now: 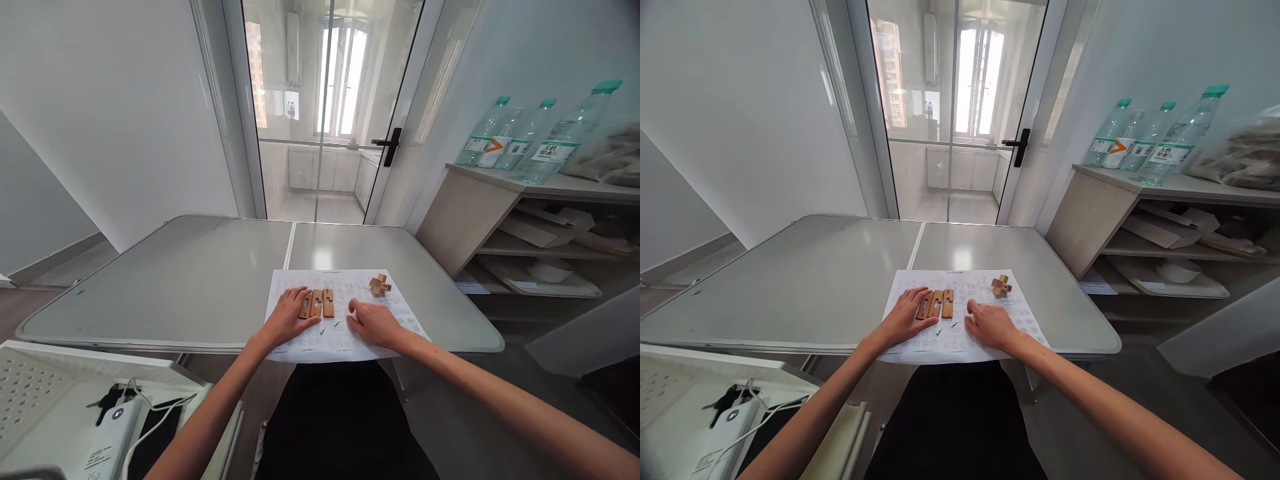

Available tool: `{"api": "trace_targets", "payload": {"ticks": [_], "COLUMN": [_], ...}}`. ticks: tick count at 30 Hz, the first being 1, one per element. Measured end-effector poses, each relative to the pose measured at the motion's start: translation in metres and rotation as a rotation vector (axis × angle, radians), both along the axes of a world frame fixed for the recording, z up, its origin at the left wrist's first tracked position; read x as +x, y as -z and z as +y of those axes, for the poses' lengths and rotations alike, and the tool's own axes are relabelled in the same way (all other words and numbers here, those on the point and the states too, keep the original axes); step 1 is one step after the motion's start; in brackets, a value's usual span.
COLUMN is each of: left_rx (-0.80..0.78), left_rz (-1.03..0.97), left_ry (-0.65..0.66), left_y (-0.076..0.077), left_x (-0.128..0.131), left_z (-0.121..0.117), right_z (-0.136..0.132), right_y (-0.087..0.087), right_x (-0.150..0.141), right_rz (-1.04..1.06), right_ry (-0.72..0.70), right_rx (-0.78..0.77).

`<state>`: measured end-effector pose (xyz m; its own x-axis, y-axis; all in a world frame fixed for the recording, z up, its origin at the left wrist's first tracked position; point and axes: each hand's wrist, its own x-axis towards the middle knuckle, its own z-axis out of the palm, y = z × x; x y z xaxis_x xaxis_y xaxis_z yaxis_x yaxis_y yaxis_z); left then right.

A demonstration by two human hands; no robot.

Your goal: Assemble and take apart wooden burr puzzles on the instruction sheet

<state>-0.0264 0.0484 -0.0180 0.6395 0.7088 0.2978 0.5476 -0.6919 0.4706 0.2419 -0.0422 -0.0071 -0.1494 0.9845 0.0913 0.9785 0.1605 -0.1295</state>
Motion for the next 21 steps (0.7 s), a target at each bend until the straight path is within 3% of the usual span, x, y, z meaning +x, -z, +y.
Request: {"api": "trace_targets", "payload": {"ticks": [8, 13, 21], "left_rx": [0.074, 0.227, 0.399], "left_rz": [0.010, 0.004, 0.194], "left_ry": [-0.010, -0.093, -0.239], "left_y": [0.002, 0.006, 0.011], "left_x": [-0.022, -0.029, -0.024], "left_z": [-0.002, -0.005, -0.002], "right_z": [0.011, 0.016, 0.016], "right_y": [-0.019, -0.025, -0.034], "right_x": [-0.042, -0.041, -0.027], "right_rz": [-0.131, -0.154, -0.216], "right_ry": [-0.115, -0.147, -0.378], "right_rx": [-0.079, -0.117, -0.126]}}
